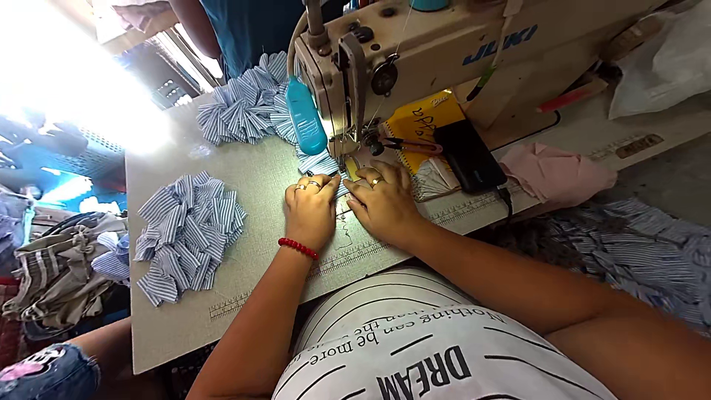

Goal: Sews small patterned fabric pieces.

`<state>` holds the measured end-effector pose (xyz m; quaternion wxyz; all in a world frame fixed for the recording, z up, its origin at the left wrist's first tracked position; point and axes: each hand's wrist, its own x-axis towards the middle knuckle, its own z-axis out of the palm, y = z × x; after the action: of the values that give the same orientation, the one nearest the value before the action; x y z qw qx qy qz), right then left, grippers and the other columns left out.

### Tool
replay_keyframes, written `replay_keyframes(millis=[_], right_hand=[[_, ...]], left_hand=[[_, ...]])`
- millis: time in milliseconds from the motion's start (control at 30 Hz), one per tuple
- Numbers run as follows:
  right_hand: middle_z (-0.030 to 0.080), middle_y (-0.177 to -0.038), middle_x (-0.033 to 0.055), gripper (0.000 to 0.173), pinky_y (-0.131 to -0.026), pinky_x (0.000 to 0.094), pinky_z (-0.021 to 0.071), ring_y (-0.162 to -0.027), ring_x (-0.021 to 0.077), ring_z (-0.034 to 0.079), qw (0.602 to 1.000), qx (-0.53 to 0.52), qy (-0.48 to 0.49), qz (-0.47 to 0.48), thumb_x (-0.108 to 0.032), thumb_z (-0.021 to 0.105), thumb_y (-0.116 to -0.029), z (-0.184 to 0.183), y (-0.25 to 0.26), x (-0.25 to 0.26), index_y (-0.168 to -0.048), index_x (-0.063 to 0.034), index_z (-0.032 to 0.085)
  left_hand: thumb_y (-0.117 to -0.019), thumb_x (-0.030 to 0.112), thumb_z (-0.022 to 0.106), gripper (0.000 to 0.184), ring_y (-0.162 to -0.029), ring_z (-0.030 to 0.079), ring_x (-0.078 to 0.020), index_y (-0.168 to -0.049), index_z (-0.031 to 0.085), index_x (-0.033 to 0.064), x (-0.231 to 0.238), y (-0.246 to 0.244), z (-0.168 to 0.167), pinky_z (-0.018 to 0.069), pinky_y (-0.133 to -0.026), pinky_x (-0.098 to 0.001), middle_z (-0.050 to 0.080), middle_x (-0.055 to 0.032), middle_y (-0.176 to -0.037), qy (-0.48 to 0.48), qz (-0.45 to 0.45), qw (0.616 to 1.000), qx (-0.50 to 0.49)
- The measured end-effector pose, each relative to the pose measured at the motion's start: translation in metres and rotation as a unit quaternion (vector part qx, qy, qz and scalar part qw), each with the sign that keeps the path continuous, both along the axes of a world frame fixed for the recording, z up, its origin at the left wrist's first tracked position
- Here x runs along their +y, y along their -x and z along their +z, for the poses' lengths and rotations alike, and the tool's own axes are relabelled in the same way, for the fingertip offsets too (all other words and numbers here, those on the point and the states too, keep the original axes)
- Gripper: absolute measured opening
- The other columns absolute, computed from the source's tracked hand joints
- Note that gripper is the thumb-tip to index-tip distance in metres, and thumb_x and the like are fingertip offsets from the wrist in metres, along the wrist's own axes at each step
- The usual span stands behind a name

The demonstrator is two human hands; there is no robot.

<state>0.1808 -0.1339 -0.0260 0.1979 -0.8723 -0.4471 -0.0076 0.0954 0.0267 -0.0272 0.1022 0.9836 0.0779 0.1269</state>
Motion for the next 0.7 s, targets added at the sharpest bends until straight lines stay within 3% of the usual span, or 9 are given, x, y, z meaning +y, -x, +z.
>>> replay_keyframes(millis=[100,400,567,700], right_hand=[[0.056,-0.148,0.0123,0.045,-0.119,0.0732,0.0122,-0.151,0.04,0.032,1.0,0.011,0.023,-0.006,-0.041,0.047,-0.1047,0.001,-0.0006,0.003,-0.143,-0.0228,0.063],[0.052,-0.153,0.0129,0.048,-0.119,0.0737,0.0076,-0.153,0.04,0.027,0.999,0.017,0.044,-0.008,-0.043,0.045,-0.1054,0.0015,-0.0014,0.0043,-0.148,-0.0237,0.058],[0.059,-0.145,0.0126,0.04,-0.118,0.0742,0.0134,-0.149,0.0409,0.035,1.0,-0.019,-0.004,0.009,-0.038,0.051,-0.1037,-0.0008,0.0005,-0.0009,-0.133,-0.0195,0.07],[0.059,-0.145,0.0126,0.04,-0.119,0.0741,0.012,-0.15,0.0409,0.035,1.0,-0.012,0.0,0.008,-0.038,0.048,-0.1044,0.0008,0.0007,-0.0018,-0.132,-0.0199,0.071]], left_hand=[[-0.0978,0.009,0.051,0.04,-0.119,0.06,-0.0321,-0.131,0.072,0.0176,0.0041,-0.0038,-0.0002,0.0425,-0.097,-0.0569,0.068,-0.0083,-0.126,-0.001,0.003,1.0,0.0],[-0.0998,0.012,0.047,0.041,-0.122,0.059,-0.0317,-0.133,0.07,0.0192,0.0053,-0.0058,-0.0016,0.0405,-0.097,-0.057,0.067,-0.0081,-0.129,-0.017,0.002,1.0,0.002],[-0.1,0.013,0.046,0.043,-0.125,0.057,-0.0315,-0.134,0.069,0.0203,0.0071,-0.0049,-0.0001,0.0386,-0.099,-0.0584,0.067,-0.0065,-0.131,-0.02,0.001,1.0,0.012],[-0.0994,0.013,0.046,0.043,-0.126,0.057,-0.0324,-0.135,0.069,0.0212,0.0095,-0.0057,0.0005,0.0385,-0.098,-0.0596,0.067,-0.0069,-0.132,-0.031,-0.004,0.999,0.017]])
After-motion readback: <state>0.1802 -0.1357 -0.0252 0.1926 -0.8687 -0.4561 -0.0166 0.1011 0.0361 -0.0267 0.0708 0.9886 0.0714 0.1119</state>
